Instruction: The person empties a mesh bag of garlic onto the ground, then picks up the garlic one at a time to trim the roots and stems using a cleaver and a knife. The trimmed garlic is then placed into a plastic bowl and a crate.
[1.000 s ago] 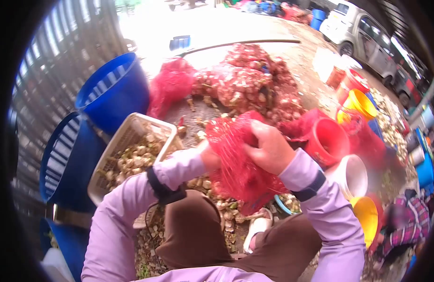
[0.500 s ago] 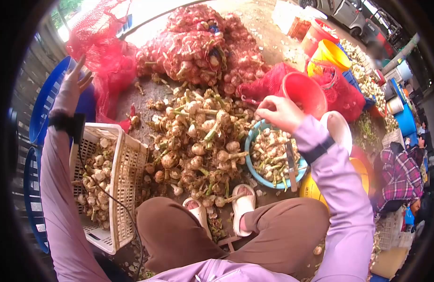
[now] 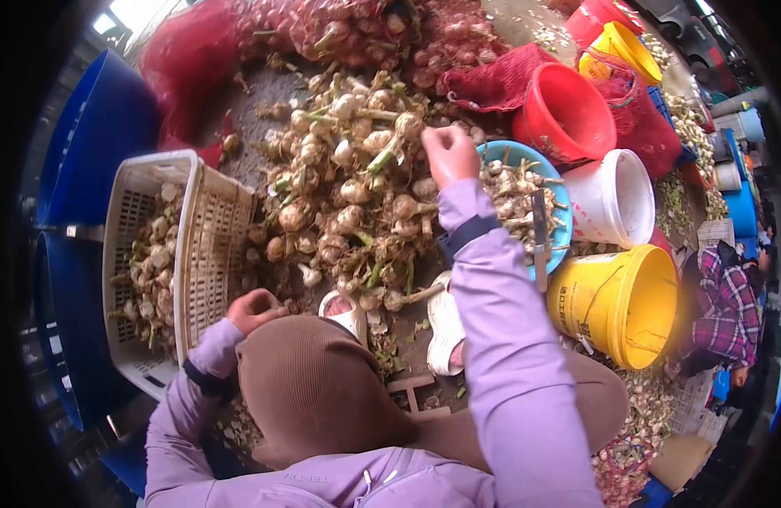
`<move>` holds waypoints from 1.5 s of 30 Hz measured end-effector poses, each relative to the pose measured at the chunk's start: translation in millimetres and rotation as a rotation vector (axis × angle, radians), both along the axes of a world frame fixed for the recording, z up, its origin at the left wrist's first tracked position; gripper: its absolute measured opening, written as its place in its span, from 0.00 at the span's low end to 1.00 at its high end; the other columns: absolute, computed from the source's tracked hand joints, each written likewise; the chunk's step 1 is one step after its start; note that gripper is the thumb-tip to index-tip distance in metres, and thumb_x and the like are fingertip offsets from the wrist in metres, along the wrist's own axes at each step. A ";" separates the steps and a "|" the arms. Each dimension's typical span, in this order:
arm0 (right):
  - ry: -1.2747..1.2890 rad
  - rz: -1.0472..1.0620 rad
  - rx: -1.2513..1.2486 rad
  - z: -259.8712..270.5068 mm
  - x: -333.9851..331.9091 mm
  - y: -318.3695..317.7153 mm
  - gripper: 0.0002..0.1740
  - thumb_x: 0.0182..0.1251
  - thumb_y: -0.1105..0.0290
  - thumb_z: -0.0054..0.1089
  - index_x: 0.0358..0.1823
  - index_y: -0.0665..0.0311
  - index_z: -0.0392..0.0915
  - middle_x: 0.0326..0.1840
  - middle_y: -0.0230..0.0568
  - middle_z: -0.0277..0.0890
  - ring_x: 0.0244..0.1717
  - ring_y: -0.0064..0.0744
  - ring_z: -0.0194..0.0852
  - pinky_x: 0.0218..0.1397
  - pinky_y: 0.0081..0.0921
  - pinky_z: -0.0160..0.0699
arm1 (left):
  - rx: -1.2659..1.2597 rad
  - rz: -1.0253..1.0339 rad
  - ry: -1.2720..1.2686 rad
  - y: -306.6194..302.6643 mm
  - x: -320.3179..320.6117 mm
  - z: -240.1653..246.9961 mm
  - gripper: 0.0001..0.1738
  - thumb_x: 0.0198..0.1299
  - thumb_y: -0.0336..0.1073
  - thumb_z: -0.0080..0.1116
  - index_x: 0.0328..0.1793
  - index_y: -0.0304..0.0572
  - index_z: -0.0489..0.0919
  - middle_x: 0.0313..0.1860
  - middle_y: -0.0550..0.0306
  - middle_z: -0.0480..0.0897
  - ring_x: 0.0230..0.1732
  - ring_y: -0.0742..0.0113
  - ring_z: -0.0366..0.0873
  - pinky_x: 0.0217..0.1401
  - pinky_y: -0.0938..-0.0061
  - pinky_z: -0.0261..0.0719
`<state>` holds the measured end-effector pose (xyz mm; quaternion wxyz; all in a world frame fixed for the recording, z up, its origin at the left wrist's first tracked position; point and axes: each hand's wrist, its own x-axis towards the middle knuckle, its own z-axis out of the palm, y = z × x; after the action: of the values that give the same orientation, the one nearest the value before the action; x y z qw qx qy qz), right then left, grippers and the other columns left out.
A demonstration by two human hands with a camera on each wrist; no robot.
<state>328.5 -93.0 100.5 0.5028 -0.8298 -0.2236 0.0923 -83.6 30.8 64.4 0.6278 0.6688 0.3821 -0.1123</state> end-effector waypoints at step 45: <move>-0.194 -0.679 -0.483 -99.5 8.5 -192.2 0.23 0.53 0.60 0.62 0.45 0.67 0.70 0.37 0.52 0.79 0.37 0.55 0.79 0.45 0.45 0.76 | -0.791 0.338 -0.639 -20.8 97.4 -3.4 0.38 0.60 0.34 0.62 0.75 0.47 0.58 0.68 0.52 0.71 0.63 0.57 0.74 0.68 0.62 0.70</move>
<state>337.0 -285.3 1.0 0.2725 -0.9551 0.0442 -0.1073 13.8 10.1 61.0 0.9262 0.3111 0.2028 0.0644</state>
